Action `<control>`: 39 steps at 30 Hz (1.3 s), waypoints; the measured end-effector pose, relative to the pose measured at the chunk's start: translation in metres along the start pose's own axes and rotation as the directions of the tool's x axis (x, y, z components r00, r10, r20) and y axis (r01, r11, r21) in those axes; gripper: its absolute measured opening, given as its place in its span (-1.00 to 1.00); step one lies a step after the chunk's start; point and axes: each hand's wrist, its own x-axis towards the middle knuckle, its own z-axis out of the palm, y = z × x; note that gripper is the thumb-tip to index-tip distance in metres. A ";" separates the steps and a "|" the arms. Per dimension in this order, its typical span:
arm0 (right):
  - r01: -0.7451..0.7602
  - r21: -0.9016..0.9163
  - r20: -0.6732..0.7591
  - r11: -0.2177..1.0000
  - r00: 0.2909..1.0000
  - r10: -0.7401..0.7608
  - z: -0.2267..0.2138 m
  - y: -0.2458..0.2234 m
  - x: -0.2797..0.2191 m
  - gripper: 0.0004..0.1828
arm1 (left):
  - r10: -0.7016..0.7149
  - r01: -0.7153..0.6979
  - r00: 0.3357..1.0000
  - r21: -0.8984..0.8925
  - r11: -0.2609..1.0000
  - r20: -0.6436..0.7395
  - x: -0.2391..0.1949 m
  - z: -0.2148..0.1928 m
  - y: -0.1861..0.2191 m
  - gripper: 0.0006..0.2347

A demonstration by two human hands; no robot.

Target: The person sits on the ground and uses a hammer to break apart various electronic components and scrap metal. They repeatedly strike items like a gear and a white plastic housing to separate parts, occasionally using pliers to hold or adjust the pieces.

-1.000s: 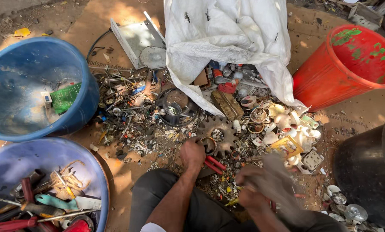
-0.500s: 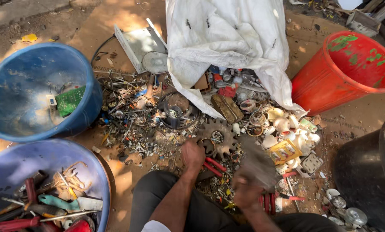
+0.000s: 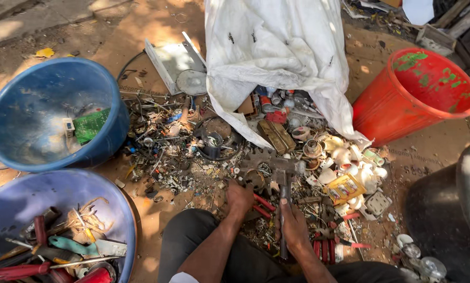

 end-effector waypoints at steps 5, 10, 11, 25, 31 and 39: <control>0.206 -0.007 0.010 0.979 0.979 -0.206 0.000 -0.016 -0.017 -0.57 | 0.048 -0.048 0.998 0.031 0.998 -0.027 -0.004 -0.014 0.006 -0.71; 0.710 0.088 -0.010 0.699 0.702 -0.712 -0.013 -0.017 -0.032 -0.51 | 0.035 -0.034 0.999 0.050 0.998 -0.019 -0.014 -0.026 0.023 -0.73; 0.767 0.069 -0.050 0.638 0.641 -0.766 -0.011 -0.014 -0.027 -0.52 | 0.078 -0.076 0.996 0.032 0.997 -0.047 -0.012 -0.024 0.018 -0.73; 0.498 -0.047 -0.039 0.866 0.865 -0.499 -0.017 -0.022 -0.030 -0.48 | 0.105 -0.114 0.990 -0.093 0.989 -0.095 0.004 -0.011 0.006 -0.72; 0.651 -0.178 -0.068 0.738 0.740 -0.670 0.002 0.013 -0.002 -0.64 | 0.166 -0.172 0.977 -0.033 0.985 -0.131 0.005 -0.010 0.006 -0.71; 0.154 -0.146 -0.004 0.977 0.988 -0.157 -0.004 0.005 0.004 -0.45 | 0.071 -0.071 0.997 -0.020 0.997 -0.029 0.006 -0.024 0.015 -0.74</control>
